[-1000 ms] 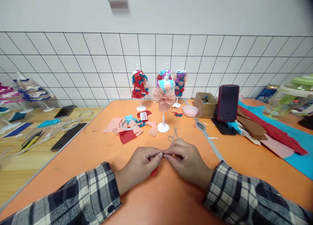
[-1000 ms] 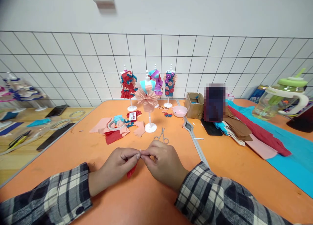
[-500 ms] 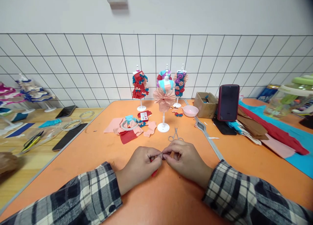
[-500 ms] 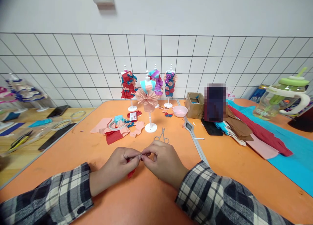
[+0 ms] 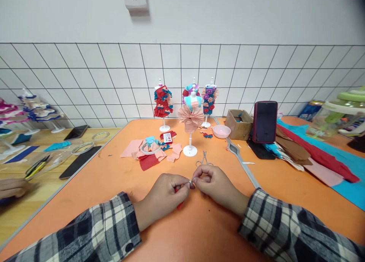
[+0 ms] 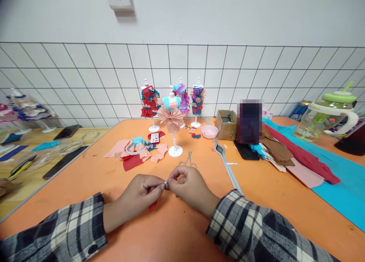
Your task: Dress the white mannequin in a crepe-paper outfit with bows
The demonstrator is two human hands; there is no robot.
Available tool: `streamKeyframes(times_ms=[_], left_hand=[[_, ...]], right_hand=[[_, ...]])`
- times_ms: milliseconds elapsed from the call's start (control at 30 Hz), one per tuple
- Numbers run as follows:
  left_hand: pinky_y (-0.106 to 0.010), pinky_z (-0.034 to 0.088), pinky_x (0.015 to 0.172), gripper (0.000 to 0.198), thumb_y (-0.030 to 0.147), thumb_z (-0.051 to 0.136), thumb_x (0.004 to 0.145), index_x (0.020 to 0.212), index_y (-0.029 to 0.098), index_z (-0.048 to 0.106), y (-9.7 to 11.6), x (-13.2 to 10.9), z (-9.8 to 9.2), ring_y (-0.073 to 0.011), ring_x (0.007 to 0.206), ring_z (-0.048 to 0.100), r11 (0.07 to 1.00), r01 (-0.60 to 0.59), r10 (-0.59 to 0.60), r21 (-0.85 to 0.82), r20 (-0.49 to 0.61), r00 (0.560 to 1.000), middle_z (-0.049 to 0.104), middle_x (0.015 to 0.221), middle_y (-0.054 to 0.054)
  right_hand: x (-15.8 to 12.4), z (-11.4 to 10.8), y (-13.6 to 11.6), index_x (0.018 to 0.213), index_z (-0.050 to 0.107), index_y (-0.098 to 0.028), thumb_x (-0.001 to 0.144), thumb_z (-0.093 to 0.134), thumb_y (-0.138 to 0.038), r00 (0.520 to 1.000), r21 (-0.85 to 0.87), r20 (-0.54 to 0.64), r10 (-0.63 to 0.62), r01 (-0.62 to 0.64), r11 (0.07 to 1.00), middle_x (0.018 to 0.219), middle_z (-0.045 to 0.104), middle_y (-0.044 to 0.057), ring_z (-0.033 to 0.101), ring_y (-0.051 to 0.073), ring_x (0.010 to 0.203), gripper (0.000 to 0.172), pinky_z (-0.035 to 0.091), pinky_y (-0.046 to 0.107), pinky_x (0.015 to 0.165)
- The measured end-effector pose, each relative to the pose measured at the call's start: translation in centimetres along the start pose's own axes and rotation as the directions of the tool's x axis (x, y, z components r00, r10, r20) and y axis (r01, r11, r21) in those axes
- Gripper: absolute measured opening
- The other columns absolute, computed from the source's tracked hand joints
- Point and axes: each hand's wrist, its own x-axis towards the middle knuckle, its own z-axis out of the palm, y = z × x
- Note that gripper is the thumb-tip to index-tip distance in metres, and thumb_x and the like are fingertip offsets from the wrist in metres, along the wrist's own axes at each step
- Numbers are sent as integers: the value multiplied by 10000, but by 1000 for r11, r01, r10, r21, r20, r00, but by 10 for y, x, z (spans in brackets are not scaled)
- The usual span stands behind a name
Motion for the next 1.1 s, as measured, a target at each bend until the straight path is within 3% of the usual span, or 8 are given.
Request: streamKeyframes(times_ms=[67, 167, 433, 567, 700, 833, 1100], left_hand=[[-187, 251, 454, 241, 96, 403, 752, 532, 175, 460, -2, 0, 0, -76, 432, 353, 1000, 22, -22, -4, -12, 1000, 440, 444, 60], [-185, 256, 451, 256, 97, 399, 766, 536, 175, 480, -4, -1, 2, -78, 428, 377, 999, 54, -54, 2, -15, 998, 457, 437, 60], [-180, 279, 473, 289, 120, 387, 820, 564, 171, 511, 0, 0, 6, -79, 437, 406, 998, 63, -63, 11, -12, 998, 475, 442, 63], [-176, 284, 478, 272, 112, 403, 788, 553, 167, 527, -1, 0, 5, -78, 445, 425, 998, 69, -69, -15, -24, 997, 500, 450, 59], [-181, 267, 461, 267, 112, 405, 768, 528, 168, 508, -4, 0, 6, -77, 433, 406, 997, 68, -69, -30, -37, 997, 487, 436, 60], [-186, 260, 448, 280, 118, 401, 772, 509, 175, 479, -4, 0, 4, -78, 421, 381, 994, 87, -89, -65, -32, 996, 470, 421, 61], [-190, 323, 499, 405, 245, 381, 895, 508, 178, 483, -3, 0, 2, -91, 442, 441, 990, 92, -95, -106, -29, 995, 496, 432, 44]], right_hand=[[-1, -2, 0, 734, 658, -182, 753, 597, -199, 993, -70, -25, -114, 112, 991, 600, 600, -19, 487, 100, 494, 66, 353, 213, 474], [-2, -3, 1, 770, 721, -200, 747, 643, -192, 945, -231, -58, -321, 300, 925, 730, 667, 7, 547, 117, 608, 81, 400, 224, 558], [-7, -2, 4, 821, 688, -206, 781, 602, -129, 824, -532, -32, -565, 465, 708, 779, 663, 7, 592, 130, 704, 122, 404, 232, 628], [-8, 1, 4, 805, 651, -201, 761, 594, -123, 819, -584, -47, -572, 442, 680, 776, 635, 0, 565, 123, 661, 107, 376, 236, 594], [-4, 3, 5, 755, 624, -197, 701, 611, -93, 865, -497, -84, -494, 393, 773, 738, 600, -16, 523, 109, 612, 119, 370, 223, 564], [0, 1, 7, 760, 660, -204, 763, 621, -136, 904, -388, -116, -412, 341, 856, 715, 617, -16, 519, 104, 568, 78, 388, 227, 551], [-6, -4, 8, 925, 726, -224, 874, 621, -253, 774, -462, -73, -629, 533, 709, 834, 697, 29, 631, 149, 742, 121, 457, 258, 658]])
